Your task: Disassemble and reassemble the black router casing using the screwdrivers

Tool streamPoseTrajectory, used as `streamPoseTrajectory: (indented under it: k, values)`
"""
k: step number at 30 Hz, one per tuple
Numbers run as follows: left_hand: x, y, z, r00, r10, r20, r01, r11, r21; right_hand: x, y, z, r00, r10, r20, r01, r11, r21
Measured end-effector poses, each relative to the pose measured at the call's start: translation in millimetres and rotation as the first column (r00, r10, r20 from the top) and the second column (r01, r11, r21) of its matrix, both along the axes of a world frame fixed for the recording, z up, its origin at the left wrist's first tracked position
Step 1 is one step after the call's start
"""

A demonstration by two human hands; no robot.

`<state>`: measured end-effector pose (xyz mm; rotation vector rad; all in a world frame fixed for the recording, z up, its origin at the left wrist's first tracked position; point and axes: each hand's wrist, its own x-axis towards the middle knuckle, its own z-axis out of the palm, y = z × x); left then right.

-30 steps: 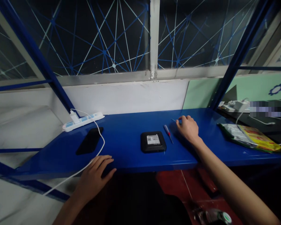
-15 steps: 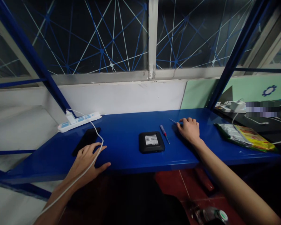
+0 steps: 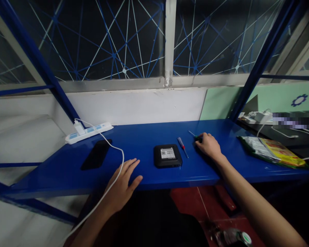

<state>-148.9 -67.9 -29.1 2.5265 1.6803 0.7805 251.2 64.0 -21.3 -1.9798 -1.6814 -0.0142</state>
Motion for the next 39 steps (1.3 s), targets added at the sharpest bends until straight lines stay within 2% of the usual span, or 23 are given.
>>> streamPoseTrajectory:
  k: [4,7,9,13,17,21,24,29,39]
  values:
    - [15,15,6.7,0.998,-0.041,-0.052,0.033,0.990,-0.134,5,6,1.9,0.978,0.047,-0.201,-0.023,0.993,0.118]
    - [28,31,15.8,0.996,-0.094,-0.013,0.088,0.970,-0.228,6,11,4.7,0.908,0.140,-0.395,-0.062,0.977,0.202]
    - [37,44,21.2,0.991,-0.129,0.017,0.129,0.950,-0.285,5,13,5.7,0.821,0.234,-0.520,-0.128,0.964,0.232]
    - [55,70,25.5,0.978,-0.205,0.047,0.210,0.922,-0.325,-1,14,6.8,0.600,0.380,-0.704,-0.238,0.925,0.296]
    - [65,84,24.3,0.954,-0.292,0.067,0.298,0.899,-0.320,-9,13,8.6,0.406,0.419,-0.812,-0.225,0.907,0.356]
    - [64,85,21.2,0.951,-0.293,0.101,0.310,0.900,-0.307,-13,12,9.3,0.285,0.430,-0.857,-0.182,0.902,0.392]
    - [62,85,18.7,0.950,-0.287,0.123,0.311,0.902,-0.300,-13,12,8.9,0.248,0.435,-0.866,-0.164,0.900,0.405]
    - [62,84,19.0,0.949,-0.287,0.130,0.314,0.903,-0.293,-13,11,9.0,0.234,0.456,-0.859,-0.166,0.889,0.427]
    - [64,81,23.7,0.956,-0.272,0.107,0.292,0.907,-0.305,-16,5,9.9,0.290,0.468,-0.835,-0.225,0.881,0.416]
